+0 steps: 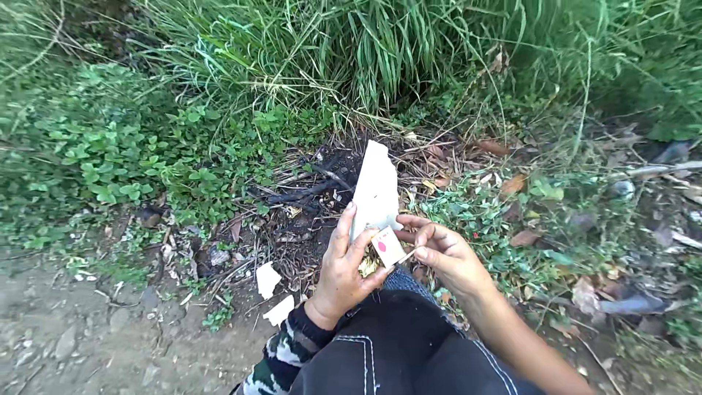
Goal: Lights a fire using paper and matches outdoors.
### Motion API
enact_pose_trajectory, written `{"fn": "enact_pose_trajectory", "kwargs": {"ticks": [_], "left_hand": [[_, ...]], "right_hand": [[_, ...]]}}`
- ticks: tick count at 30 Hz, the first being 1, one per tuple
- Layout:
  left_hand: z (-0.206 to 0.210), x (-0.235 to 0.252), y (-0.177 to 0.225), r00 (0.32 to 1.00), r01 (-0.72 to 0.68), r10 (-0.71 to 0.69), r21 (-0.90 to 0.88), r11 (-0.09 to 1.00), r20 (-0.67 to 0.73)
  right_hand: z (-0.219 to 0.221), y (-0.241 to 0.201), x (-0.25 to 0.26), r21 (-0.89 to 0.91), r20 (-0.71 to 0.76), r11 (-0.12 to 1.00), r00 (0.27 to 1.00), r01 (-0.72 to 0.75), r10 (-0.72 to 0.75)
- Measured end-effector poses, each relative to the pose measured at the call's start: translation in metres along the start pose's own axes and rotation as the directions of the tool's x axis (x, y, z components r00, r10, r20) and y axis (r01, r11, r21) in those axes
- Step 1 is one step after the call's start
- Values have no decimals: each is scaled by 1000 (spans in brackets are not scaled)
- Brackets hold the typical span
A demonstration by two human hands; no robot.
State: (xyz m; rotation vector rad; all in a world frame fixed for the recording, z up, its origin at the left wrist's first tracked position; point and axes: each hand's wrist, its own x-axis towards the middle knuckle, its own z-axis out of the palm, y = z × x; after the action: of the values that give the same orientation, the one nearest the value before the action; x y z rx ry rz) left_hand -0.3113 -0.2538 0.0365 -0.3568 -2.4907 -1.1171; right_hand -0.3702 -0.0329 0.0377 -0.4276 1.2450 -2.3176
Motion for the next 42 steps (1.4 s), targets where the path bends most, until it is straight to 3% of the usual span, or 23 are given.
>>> {"fn": "enact_pose_trajectory", "kwargs": {"ticks": [4,7,10,14,19,21,24,26,28,30,31,36,42], "left_hand": [[11,11,4,999,-29,28,28,999,21],[13,22,3,994,-93,94,-15,996,58],[9,30,-1,983,-123,137,-120,985,120],[9,37,-5,981,-160,180,-229,960,69],[19,33,-13,982,-148,176,-302,942,67],[18,31,-18,984,-74,120,-307,949,133],[5,28,-19,955,164,-58,-355,920,291],[-14,29,-11,866,445,-281,-383,809,414],[-33,35,-6,706,699,-422,-462,546,569],[-45,37,-7,610,792,-365,-556,253,703],[-48,40,-7,588,807,-315,-567,165,745],[-44,52,-5,514,844,-284,-536,4,809],[-27,51,-8,577,789,-140,-594,-161,805]], "right_hand": [[8,1,4,38,-50,999,998,-35,37],[9,1,2,19,-157,1000,988,17,-13],[-2,-4,-4,-6,-315,987,937,159,-152],[-21,-28,-2,142,-483,920,836,366,-259],[-11,-33,17,291,-320,905,923,309,-212],[-8,-27,22,167,-252,923,920,347,-300],[-12,-32,19,-226,-20,898,920,378,-392],[-17,-41,18,-412,172,812,911,413,-375],[-23,-48,21,-514,322,731,891,449,-321],[-25,-50,25,-575,428,670,871,469,-242],[-25,-50,26,-601,471,641,859,478,-199],[-22,-48,32,-650,562,579,824,492,-68],[-34,-47,27,-632,542,597,832,494,-115]]}}
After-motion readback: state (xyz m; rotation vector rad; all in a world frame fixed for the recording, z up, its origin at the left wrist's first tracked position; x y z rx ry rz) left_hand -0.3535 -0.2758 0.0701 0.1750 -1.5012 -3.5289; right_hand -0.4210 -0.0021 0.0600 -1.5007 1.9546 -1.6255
